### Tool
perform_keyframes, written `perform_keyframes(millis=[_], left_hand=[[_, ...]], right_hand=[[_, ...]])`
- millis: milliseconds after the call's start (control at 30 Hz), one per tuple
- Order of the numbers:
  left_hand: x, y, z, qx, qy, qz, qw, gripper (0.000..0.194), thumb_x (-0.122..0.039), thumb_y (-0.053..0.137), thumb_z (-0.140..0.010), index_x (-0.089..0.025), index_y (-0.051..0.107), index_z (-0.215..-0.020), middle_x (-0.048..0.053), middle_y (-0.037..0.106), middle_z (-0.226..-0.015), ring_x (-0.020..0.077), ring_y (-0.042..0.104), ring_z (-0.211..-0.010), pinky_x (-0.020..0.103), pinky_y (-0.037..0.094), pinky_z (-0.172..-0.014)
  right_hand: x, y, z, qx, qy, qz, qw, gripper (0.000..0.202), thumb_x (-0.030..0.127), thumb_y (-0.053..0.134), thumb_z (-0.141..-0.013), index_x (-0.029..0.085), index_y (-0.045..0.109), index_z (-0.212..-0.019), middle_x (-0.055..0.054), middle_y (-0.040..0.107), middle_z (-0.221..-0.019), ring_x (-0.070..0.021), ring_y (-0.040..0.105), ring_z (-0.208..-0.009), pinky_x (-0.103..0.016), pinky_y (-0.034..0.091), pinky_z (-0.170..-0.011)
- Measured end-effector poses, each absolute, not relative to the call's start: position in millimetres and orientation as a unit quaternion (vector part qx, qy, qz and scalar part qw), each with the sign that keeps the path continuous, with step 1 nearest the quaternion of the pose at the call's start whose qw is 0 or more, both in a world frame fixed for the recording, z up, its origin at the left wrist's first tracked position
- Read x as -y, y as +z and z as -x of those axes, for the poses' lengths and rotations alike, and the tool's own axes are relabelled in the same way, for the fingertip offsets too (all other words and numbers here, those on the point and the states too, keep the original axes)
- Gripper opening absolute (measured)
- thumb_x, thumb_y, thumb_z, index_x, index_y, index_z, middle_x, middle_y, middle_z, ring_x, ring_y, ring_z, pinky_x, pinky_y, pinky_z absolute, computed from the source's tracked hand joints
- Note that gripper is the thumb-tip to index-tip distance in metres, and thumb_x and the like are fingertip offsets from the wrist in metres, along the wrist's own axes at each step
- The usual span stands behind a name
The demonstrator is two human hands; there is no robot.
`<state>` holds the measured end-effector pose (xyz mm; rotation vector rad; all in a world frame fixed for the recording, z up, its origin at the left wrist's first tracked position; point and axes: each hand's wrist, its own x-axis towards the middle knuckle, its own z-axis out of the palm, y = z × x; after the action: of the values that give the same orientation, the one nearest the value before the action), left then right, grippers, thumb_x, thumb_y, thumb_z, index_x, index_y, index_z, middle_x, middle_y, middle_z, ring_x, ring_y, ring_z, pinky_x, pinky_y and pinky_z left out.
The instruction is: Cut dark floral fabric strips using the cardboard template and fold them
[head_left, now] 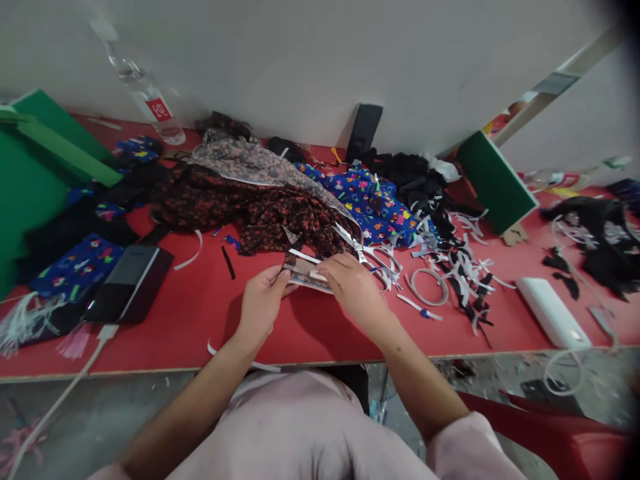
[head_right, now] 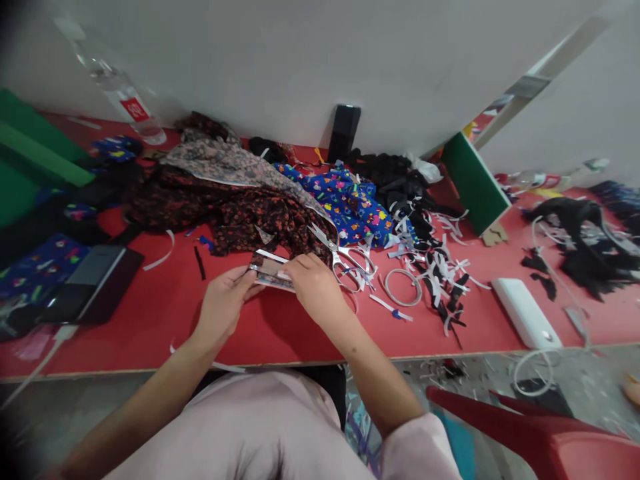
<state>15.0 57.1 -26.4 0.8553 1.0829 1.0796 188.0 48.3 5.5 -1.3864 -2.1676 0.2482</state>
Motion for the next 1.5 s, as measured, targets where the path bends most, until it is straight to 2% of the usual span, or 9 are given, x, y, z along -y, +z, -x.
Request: perform_keyframes(millis=[200,367,433,533,600,867,1133,1300,1500], left_hand=[[-60,-28,-11,-0.47,0.482,-0.332,0.661,0.021,-0.03,0.062,-0.077,-0.013,0.068,-0.088,0.003,0.068,-0.086,0.0115,0.063,-0.083,0.025,0.052,-0.08],[-61,-29,-11,-0.465,0.486,-0.281,0.685,0.017,-0.026,0.068,-0.071,-0.013,0.068,-0.081,0.0,0.066,-0.08,0.0096,0.061,-0.079,0.025,0.052,-0.08],[-61,-29,-12,-0.469,0.489,-0.269,0.684,0.017,-0.025,0.069,-0.069,-0.013,0.068,-0.081,0.0,0.066,-0.078,0.0095,0.061,-0.077,0.026,0.053,-0.08],[-60,-29,-13,-0.472,0.489,-0.256,0.688,0.017,-0.023,0.07,-0.068,-0.012,0.068,-0.08,0.001,0.066,-0.078,0.0094,0.062,-0.075,0.027,0.053,-0.079],[-59,-30,-12,-0.472,0.486,-0.244,0.694,0.015,-0.022,0.069,-0.068,-0.011,0.067,-0.079,0.002,0.067,-0.078,0.0095,0.062,-0.075,0.027,0.053,-0.08],[-55,-30,-7,-0.472,0.458,-0.219,0.721,0.013,-0.012,0.063,-0.072,-0.01,0.068,-0.084,0.005,0.07,-0.086,0.0106,0.065,-0.077,0.026,0.053,-0.082],[-46,-25,4,-0.457,0.387,-0.279,0.75,0.028,-0.016,0.061,-0.076,-0.011,0.061,-0.103,0.008,0.07,-0.097,0.0138,0.066,-0.085,0.027,0.05,-0.087],[-37,-22,27,-0.584,0.32,-0.474,0.576,0.061,-0.031,0.065,-0.074,-0.021,0.042,-0.13,0.002,0.07,-0.08,0.0178,0.067,-0.073,0.031,0.051,-0.074],[-43,-18,43,-0.585,0.213,-0.742,0.247,0.02,-0.022,0.058,-0.078,-0.021,0.064,-0.097,0.003,0.066,-0.083,0.019,0.062,-0.075,0.029,0.046,-0.069]], right_hand=[[-14,2,-255,0.721,0.042,0.618,0.31,0.02,0.022,0.046,-0.09,0.022,0.066,-0.093,-0.005,0.067,-0.089,-0.0186,0.061,-0.085,-0.032,0.047,-0.079],[38,-9,-337,0.574,-0.108,0.761,0.282,0.024,0.033,0.05,-0.087,0.019,0.068,-0.093,-0.007,0.068,-0.088,-0.0212,0.062,-0.082,-0.033,0.047,-0.073],[55,-15,-362,0.521,-0.16,0.803,0.239,0.03,0.034,0.046,-0.087,0.017,0.068,-0.098,-0.011,0.067,-0.092,-0.0249,0.061,-0.085,-0.037,0.047,-0.074],[63,-21,-368,0.517,-0.212,0.814,0.159,0.047,0.039,0.05,-0.082,0.009,0.058,-0.117,-0.023,0.053,-0.121,-0.0361,0.05,-0.109,-0.053,0.039,-0.088],[57,-20,-346,0.523,-0.238,0.803,0.161,0.054,0.04,0.055,-0.08,0.01,0.051,-0.125,-0.024,0.043,-0.132,-0.0394,0.04,-0.119,-0.058,0.033,-0.092],[1,-30,-196,0.801,-0.144,0.531,0.234,0.025,0.033,0.059,-0.083,0.021,0.059,-0.105,-0.008,0.062,-0.112,-0.024,0.046,-0.115,-0.042,0.029,-0.102],[-29,-38,-182,0.861,-0.156,0.436,0.209,0.013,0.016,0.051,-0.087,0.02,0.063,-0.087,-0.005,0.063,-0.104,-0.0193,0.05,-0.105,-0.037,0.033,-0.098],[-30,-40,-182,0.873,-0.131,0.433,0.184,0.015,0.015,0.049,-0.088,0.018,0.063,-0.084,-0.007,0.062,-0.1,-0.0181,0.051,-0.092,-0.035,0.037,-0.093],[-33,-39,-174,0.881,-0.108,0.429,0.167,0.015,0.018,0.049,-0.089,0.02,0.064,-0.09,-0.006,0.063,-0.1,-0.0191,0.05,-0.09,-0.036,0.036,-0.092]])
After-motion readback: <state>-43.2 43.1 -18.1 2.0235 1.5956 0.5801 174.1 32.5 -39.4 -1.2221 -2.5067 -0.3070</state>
